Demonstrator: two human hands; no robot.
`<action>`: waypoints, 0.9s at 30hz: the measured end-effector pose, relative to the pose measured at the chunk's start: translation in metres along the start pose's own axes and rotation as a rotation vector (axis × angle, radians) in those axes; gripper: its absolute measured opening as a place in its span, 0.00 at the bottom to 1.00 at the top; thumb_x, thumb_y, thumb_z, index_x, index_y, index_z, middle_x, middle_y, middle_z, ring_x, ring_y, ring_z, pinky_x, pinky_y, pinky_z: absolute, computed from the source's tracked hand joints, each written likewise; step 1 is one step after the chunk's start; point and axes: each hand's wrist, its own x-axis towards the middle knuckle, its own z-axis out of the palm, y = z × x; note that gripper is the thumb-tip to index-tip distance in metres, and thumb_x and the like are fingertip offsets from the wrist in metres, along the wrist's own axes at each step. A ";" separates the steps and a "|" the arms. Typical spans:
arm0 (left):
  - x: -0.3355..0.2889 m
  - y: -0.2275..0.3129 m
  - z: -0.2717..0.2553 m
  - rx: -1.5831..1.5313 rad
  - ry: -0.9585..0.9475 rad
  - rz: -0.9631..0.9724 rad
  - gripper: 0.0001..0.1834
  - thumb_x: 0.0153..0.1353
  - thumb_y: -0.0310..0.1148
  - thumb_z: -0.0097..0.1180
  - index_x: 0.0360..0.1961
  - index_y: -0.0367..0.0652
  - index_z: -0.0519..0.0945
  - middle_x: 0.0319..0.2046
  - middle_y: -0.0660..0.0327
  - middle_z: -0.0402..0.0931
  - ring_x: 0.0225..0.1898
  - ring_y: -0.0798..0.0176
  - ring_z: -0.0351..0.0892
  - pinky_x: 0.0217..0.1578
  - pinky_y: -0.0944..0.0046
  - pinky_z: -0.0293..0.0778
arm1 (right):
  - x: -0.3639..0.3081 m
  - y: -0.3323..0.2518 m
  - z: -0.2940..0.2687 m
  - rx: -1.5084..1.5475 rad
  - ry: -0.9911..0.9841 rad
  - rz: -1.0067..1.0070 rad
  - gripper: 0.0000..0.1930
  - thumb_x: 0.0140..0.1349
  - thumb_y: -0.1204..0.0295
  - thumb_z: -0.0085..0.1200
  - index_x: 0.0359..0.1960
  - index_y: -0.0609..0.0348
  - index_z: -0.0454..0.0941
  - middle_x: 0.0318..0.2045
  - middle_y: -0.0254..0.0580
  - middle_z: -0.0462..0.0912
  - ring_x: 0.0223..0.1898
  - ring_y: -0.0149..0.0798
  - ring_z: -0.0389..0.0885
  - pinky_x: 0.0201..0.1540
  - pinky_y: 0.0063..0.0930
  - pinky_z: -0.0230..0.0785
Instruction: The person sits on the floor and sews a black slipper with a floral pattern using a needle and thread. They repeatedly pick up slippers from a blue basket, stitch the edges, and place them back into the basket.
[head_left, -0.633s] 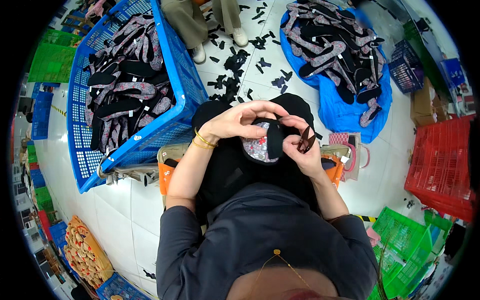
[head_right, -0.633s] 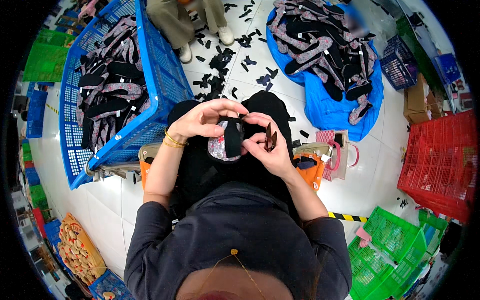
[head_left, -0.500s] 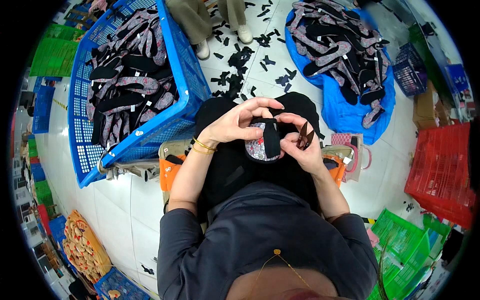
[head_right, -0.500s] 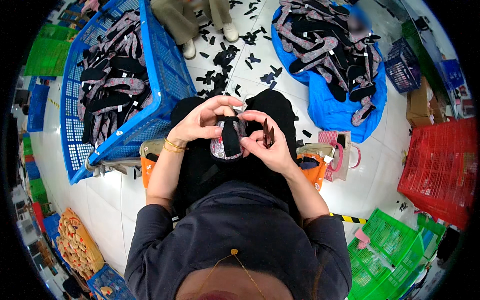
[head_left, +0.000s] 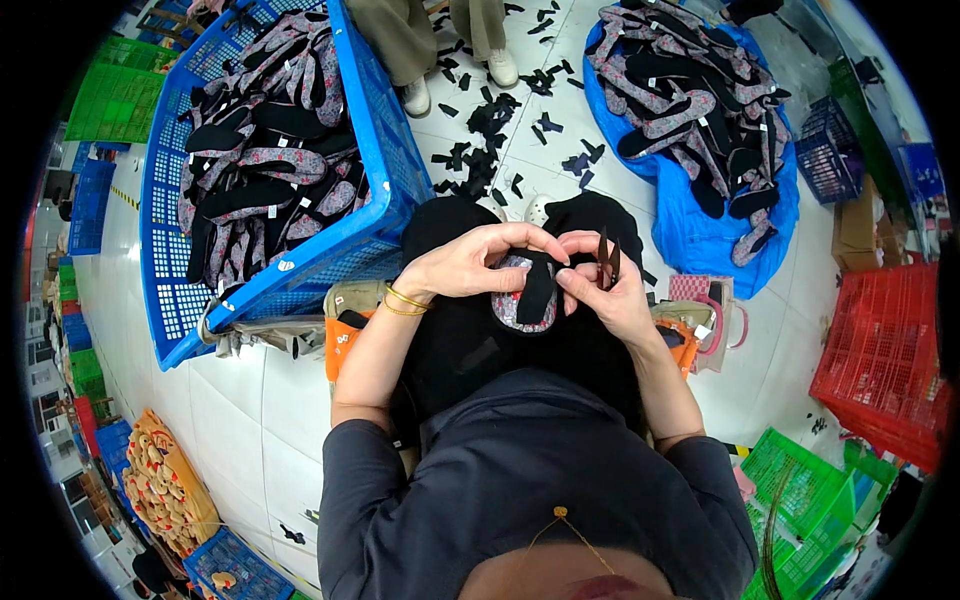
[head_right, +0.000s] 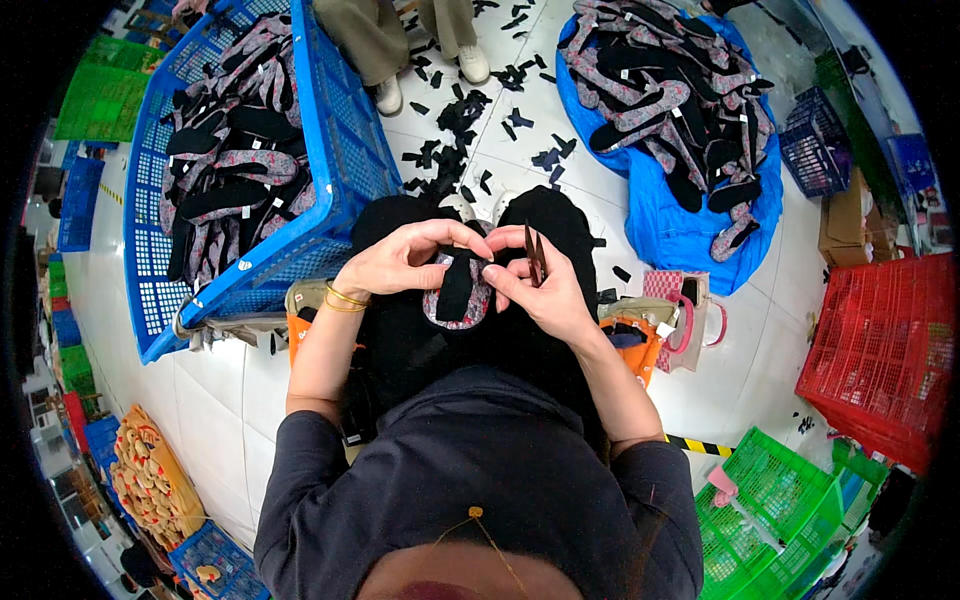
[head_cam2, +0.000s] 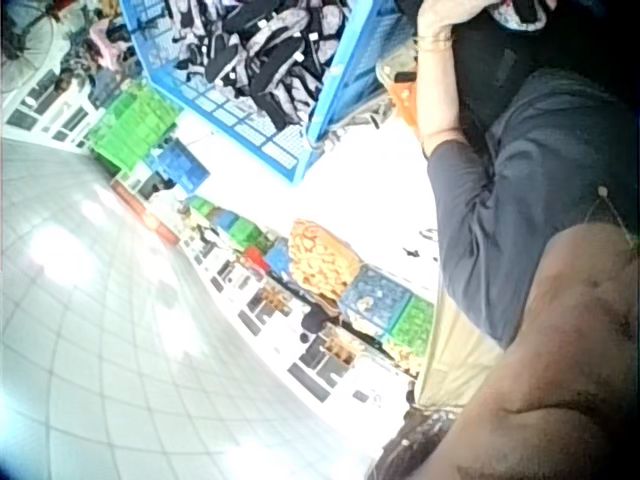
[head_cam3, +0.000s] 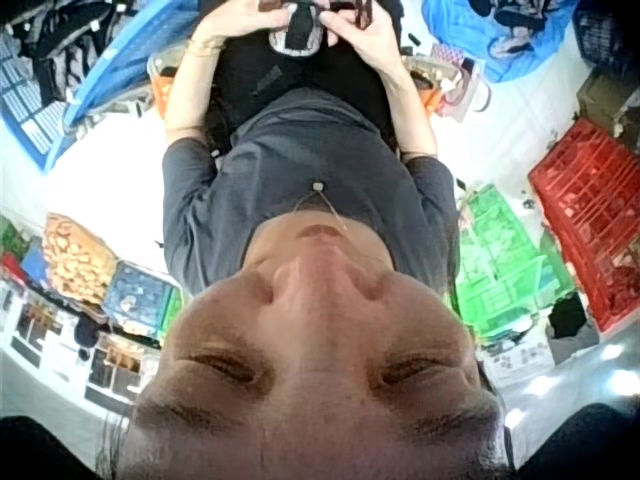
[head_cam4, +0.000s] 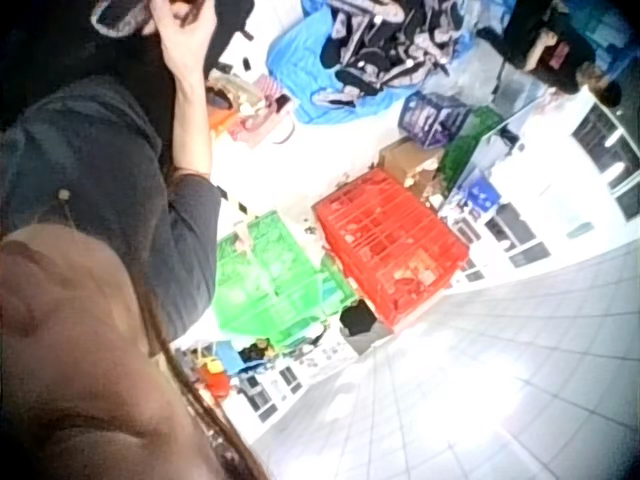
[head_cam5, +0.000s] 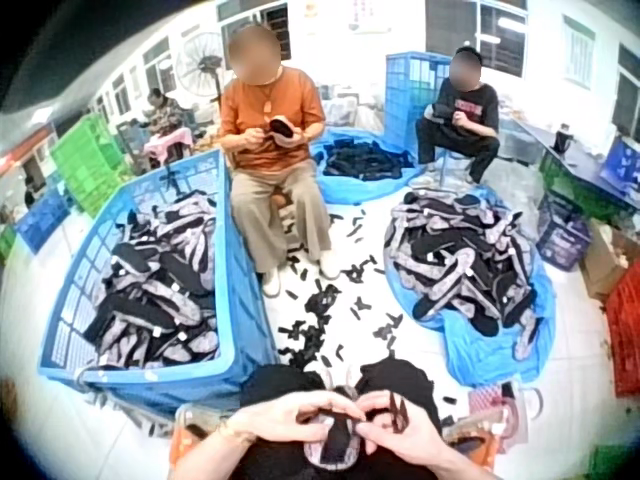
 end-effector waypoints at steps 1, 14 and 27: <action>-0.002 0.003 -0.001 0.029 -0.009 -0.025 0.23 0.60 0.30 0.60 0.56 0.36 0.74 0.52 0.60 0.75 0.54 0.66 0.73 0.59 0.64 0.66 | -0.001 -0.003 0.001 -0.030 0.014 -0.005 0.16 0.62 0.79 0.59 0.51 0.66 0.72 0.47 0.39 0.75 0.26 0.22 0.77 0.27 0.16 0.71; -0.005 0.042 0.016 1.146 0.355 0.324 0.13 0.47 0.21 0.59 0.36 0.47 0.83 0.37 0.62 0.77 0.40 0.56 0.78 0.39 0.61 0.75 | -0.010 -0.039 0.002 -0.812 0.168 -0.092 0.22 0.57 0.68 0.66 0.51 0.64 0.76 0.34 0.38 0.74 0.34 0.32 0.71 0.39 0.24 0.67; 0.003 0.052 0.005 0.630 0.317 0.022 0.11 0.62 0.30 0.62 0.43 0.36 0.82 0.34 0.60 0.84 0.34 0.72 0.80 0.37 0.70 0.75 | 0.007 -0.032 -0.009 -0.775 -0.003 -0.237 0.17 0.58 0.72 0.64 0.48 0.63 0.78 0.31 0.38 0.80 0.30 0.30 0.77 0.35 0.23 0.69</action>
